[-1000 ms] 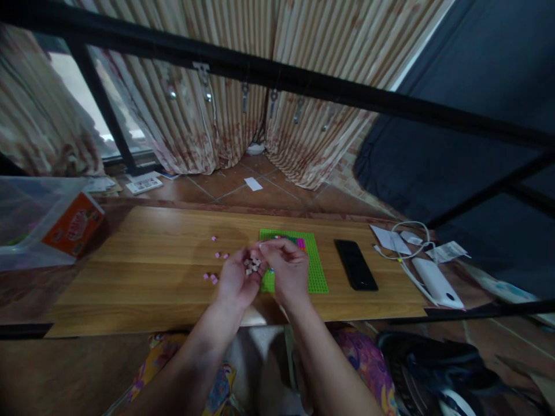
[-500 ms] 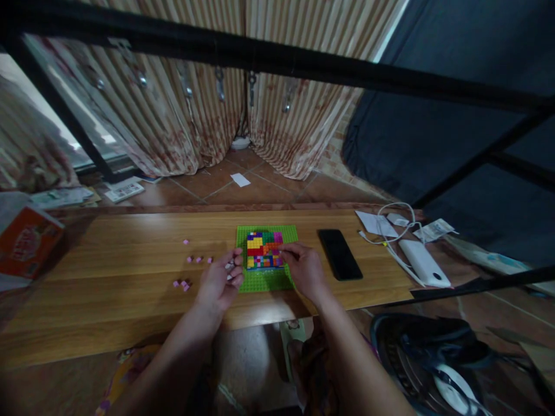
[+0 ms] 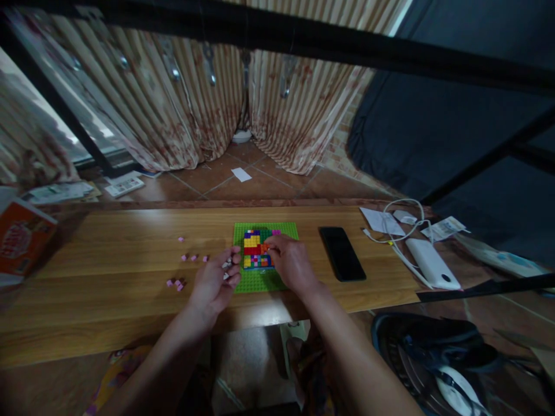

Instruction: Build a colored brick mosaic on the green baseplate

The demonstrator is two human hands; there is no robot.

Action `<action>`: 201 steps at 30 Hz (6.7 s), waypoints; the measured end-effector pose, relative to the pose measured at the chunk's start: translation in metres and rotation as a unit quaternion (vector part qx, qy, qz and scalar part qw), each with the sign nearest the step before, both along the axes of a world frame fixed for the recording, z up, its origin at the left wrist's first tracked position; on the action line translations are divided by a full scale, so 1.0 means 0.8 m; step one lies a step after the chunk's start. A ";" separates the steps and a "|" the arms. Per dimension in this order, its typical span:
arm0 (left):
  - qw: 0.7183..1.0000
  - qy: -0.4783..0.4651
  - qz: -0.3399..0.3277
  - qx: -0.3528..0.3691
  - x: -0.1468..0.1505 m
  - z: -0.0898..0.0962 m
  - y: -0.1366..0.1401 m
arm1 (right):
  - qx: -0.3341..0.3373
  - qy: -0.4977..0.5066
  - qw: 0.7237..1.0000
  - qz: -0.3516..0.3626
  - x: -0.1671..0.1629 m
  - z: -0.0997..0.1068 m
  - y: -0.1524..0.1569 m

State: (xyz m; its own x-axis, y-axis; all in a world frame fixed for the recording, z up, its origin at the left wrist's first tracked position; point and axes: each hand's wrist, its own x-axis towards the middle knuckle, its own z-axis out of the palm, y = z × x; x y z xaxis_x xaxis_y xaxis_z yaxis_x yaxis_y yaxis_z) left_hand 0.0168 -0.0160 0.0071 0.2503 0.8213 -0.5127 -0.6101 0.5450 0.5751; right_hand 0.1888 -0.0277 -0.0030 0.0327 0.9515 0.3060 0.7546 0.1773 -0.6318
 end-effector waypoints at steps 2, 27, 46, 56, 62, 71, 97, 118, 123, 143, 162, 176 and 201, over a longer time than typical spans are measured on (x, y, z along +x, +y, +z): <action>1.000 0.005 0.002 0.004 0.001 0.001 0.000 | 0.014 0.003 1.000 -0.005 -0.001 -0.003 0.002; 1.000 -0.016 0.014 -0.018 0.006 0.018 -0.001 | -0.005 0.184 0.969 -0.163 -0.006 -0.038 0.012; 0.992 -0.107 -0.059 -0.011 0.027 0.019 -0.016 | 0.080 0.010 0.995 0.057 -0.029 0.025 -0.037; 0.992 -0.111 -0.060 -0.029 0.032 0.019 -0.019 | 0.044 0.054 0.997 0.037 -0.028 0.023 -0.036; 0.997 -0.041 -0.060 -0.015 0.020 0.023 -0.012 | 0.043 0.198 0.976 -0.082 0.003 0.015 -0.026; 1.000 0.009 0.020 -0.017 0.000 0.027 0.003 | 0.006 0.070 0.996 -0.064 0.009 0.008 -0.019; 1.000 -0.007 0.010 -0.001 0.001 0.021 0.000 | -0.024 0.045 0.982 -0.182 0.005 0.004 -0.011; 0.995 -0.078 -0.058 -0.004 0.011 0.022 -0.007 | 0.042 0.162 0.983 -0.077 -0.010 0.007 -0.017; 0.990 -0.126 -0.068 -0.003 0.011 0.019 -0.006 | 0.034 0.066 0.992 0.101 -0.023 0.024 -0.032; 0.998 -0.059 -0.004 -0.023 0.006 0.021 -0.002 | -0.034 0.148 0.981 -0.118 0.028 0.007 -0.023; 0.999 -0.036 0.000 -0.015 0.004 0.025 -0.003 | -0.031 0.031 0.992 -0.115 0.002 0.009 -0.010; 0.999 -0.035 -0.002 -0.011 0.003 0.025 -0.004 | -0.087 0.062 0.974 -0.198 0.015 -0.007 -0.004; 0.981 -0.162 -0.102 -0.004 0.016 0.016 -0.010 | -0.023 0.073 0.993 0.089 -0.031 0.029 -0.037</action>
